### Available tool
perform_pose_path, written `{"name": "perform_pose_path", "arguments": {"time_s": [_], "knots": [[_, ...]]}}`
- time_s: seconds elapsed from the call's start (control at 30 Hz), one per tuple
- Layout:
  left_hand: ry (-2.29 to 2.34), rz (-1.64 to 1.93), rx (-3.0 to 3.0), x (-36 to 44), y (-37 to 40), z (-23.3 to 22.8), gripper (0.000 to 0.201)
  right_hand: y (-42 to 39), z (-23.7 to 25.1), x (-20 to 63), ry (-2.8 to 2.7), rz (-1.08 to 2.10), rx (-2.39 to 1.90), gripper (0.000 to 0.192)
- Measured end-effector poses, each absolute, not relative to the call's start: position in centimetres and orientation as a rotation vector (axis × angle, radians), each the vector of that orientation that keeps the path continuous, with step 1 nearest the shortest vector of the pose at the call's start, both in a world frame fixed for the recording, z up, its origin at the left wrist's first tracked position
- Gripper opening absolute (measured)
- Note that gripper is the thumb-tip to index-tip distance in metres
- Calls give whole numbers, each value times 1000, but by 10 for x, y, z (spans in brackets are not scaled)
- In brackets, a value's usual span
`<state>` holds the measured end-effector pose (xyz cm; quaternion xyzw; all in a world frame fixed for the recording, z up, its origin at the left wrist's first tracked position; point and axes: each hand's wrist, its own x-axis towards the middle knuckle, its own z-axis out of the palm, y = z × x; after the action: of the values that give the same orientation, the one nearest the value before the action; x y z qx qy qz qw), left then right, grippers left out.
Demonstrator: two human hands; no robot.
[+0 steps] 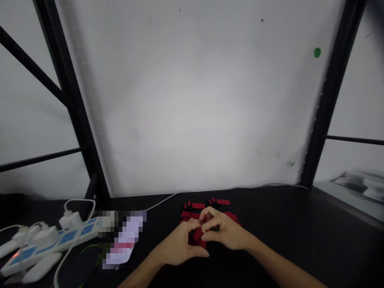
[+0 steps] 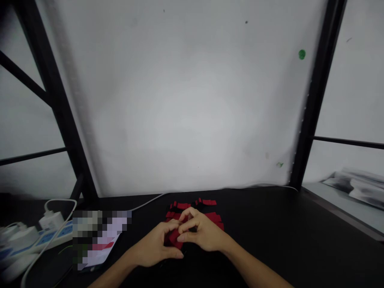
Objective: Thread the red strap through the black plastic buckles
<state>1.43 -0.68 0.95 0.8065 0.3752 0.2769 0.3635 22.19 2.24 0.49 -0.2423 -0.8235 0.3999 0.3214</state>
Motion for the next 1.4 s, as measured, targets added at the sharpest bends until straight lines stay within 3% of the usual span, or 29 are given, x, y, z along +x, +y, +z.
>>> {"name": "perform_pose_path", "arguments": {"time_s": [0.17, 0.37, 0.57, 0.77, 0.93, 1.07, 1.13, 1.2, 1.4], "knots": [[919, 706, 2058, 10, -6, 10, 37, 19, 11, 225, -2177, 1096, -602, 26], [1123, 884, 2229, 16, -6, 5, 35, 13, 8, 219, -2101, 800, -811, 19], [1246, 906, 2360, 27, -12, 7, 29, 13, -2, 205, -1847, 695, -1012, 19], [1259, 920, 2500, 19, -7, 3, 28, 20, -2, 219, -2075, 804, -1007, 19], [1285, 793, 2530, 11, 0, 1, 29, 35, -6, 241, -2157, 762, -1086, 28], [1303, 729, 2514, -1, -1, 9, 43, 45, -9, 258, -2221, 698, -1306, 27], [1340, 665, 2501, -9, -4, 16, 37, 47, -7, 268, -2263, 651, -1430, 26], [1359, 532, 2485, -17, -8, 22, 31, 49, -3, 279, -2288, 563, -1572, 23], [1338, 365, 2483, -15, -16, 21, 39, 46, 11, 292, -2218, 191, -1796, 20]]}}
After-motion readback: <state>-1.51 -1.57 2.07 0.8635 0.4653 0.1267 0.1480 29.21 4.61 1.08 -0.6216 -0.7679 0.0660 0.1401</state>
